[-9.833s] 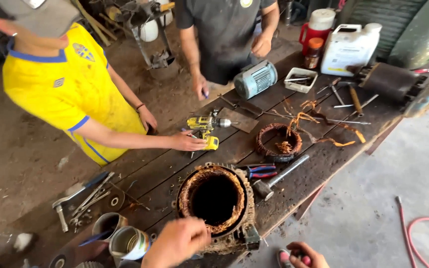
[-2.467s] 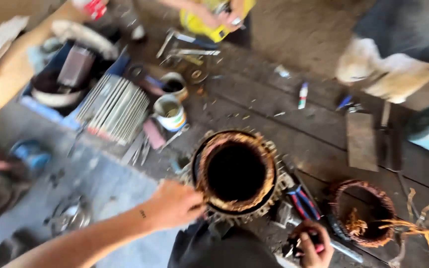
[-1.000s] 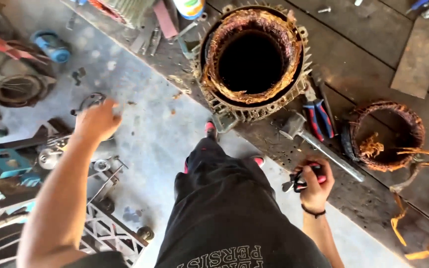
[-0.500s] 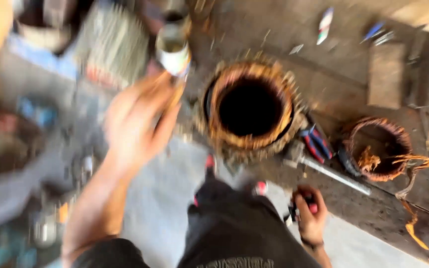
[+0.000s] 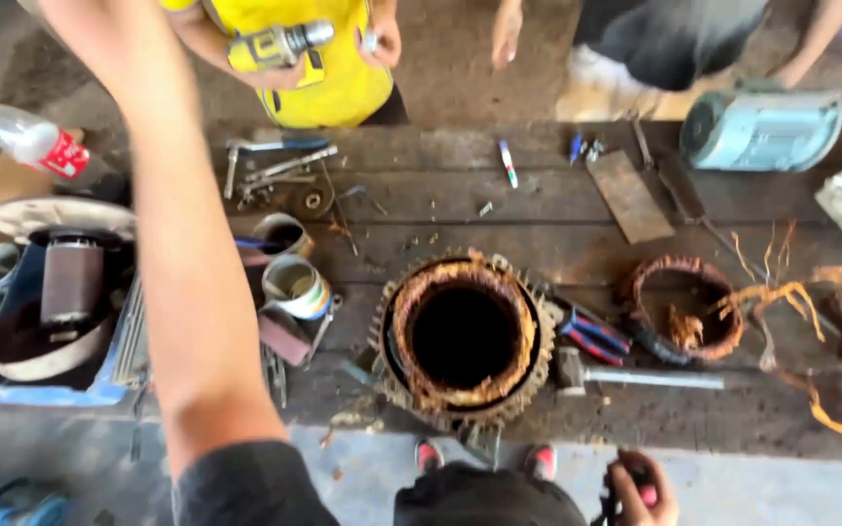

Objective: Cutting copper windings from an electric motor stator using pliers on a workbench

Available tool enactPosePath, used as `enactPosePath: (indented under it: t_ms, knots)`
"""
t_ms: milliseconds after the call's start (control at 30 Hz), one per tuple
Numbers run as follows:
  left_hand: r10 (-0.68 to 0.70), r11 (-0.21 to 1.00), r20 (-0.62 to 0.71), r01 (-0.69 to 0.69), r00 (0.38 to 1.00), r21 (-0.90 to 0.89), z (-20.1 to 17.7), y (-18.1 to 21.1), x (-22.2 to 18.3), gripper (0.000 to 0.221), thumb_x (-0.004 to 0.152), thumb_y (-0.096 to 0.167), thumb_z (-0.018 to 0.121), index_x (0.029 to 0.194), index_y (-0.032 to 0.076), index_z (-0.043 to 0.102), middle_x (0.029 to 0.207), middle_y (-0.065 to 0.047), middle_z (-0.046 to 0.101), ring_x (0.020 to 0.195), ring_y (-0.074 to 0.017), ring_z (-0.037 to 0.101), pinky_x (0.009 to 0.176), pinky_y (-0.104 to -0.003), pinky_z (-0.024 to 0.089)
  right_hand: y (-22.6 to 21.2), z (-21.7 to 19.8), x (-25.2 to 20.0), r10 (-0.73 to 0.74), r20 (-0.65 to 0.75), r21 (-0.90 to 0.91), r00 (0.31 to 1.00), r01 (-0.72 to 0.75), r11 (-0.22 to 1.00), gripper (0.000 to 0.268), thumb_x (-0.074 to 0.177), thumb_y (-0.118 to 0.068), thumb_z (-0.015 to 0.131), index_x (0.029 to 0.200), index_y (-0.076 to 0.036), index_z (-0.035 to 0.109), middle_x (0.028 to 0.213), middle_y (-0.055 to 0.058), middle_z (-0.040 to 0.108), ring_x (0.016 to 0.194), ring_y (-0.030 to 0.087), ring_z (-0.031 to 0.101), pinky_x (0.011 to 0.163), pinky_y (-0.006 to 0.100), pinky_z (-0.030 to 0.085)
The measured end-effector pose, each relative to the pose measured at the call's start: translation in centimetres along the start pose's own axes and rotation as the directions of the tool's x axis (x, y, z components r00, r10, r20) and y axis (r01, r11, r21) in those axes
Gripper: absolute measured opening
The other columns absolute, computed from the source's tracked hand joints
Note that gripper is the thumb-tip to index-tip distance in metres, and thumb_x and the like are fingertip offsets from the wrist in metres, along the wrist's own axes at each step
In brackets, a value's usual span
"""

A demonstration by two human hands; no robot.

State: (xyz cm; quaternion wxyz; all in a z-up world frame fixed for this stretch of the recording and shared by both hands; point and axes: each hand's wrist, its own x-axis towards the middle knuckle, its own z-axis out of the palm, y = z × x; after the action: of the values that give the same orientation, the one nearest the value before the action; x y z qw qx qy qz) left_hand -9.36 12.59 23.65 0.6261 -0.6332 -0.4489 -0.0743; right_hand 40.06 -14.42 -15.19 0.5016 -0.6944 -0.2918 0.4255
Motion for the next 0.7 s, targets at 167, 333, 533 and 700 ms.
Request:
enactPosePath:
  t_ms: [167, 333, 533, 700]
  knots:
    - [0.073, 0.947, 0.094, -0.099, 0.993, 0.305, -8.3, 10.5, -7.1, 0.017, 0.080, -0.005, 0.055, 0.079, 0.010, 0.063, 0.067, -0.007, 0.056, 0.054, -0.0160, 0.052, 0.045, -0.029, 0.036, 1.1, 1.0, 0.7, 0.022, 0.042, 0.009, 0.999, -0.023, 1.000, 0.021, 0.092, -0.006, 0.065, 0.112, 0.001, 0.069, 0.083, 0.020, 0.068, 0.067, 0.030, 0.064, 0.051, 0.038, 0.049]
    - [0.438, -0.118, 0.217, 0.295, 0.873, -0.948, -14.4, 23.5, -15.8, 0.036, 0.093, 0.034, 0.072, 0.120, 0.010, 0.073, 0.128, -0.010, 0.073, 0.117, -0.0254, 0.067, 0.108, -0.047, 0.048, 0.6, 0.3, 5.6, -0.066, 0.227, -0.118, 0.972, 0.094, 0.988, 0.034, 0.089, -0.009, 0.068, 0.122, 0.001, 0.070, 0.095, 0.021, 0.071, 0.077, 0.031, 0.067, 0.063, 0.038, 0.053]
    - [0.499, 0.040, 0.265, 0.283, 0.825, -0.958, -15.6, 25.1, -17.8, 0.021, 0.097, 0.038, 0.070, 0.091, 0.018, 0.070, 0.078, 0.003, 0.070, 0.067, -0.0201, 0.063, 0.077, -0.040, 0.045, -1.8, 0.2, 10.7, -0.241, 0.438, -0.089, 0.866, 0.309, 0.947, 0.022, 0.098, -0.011, 0.066, 0.119, -0.003, 0.065, 0.084, 0.006, 0.060, 0.072, 0.013, 0.059, 0.062, 0.025, 0.047]
    - [0.642, 0.109, 0.322, 0.333, 0.696, -0.937, -15.1, 26.2, -17.4, 0.023, 0.103, 0.036, 0.063, 0.088, 0.020, 0.071, 0.070, 0.005, 0.069, 0.061, -0.0195, 0.068, 0.058, -0.038, 0.052, -2.1, 0.1, 10.8, -0.337, 0.520, -0.130, 0.785, 0.462, 0.877, 0.024, 0.097, -0.014, 0.064, 0.117, -0.002, 0.064, 0.101, 0.010, 0.068, 0.086, 0.019, 0.065, 0.076, 0.032, 0.053]
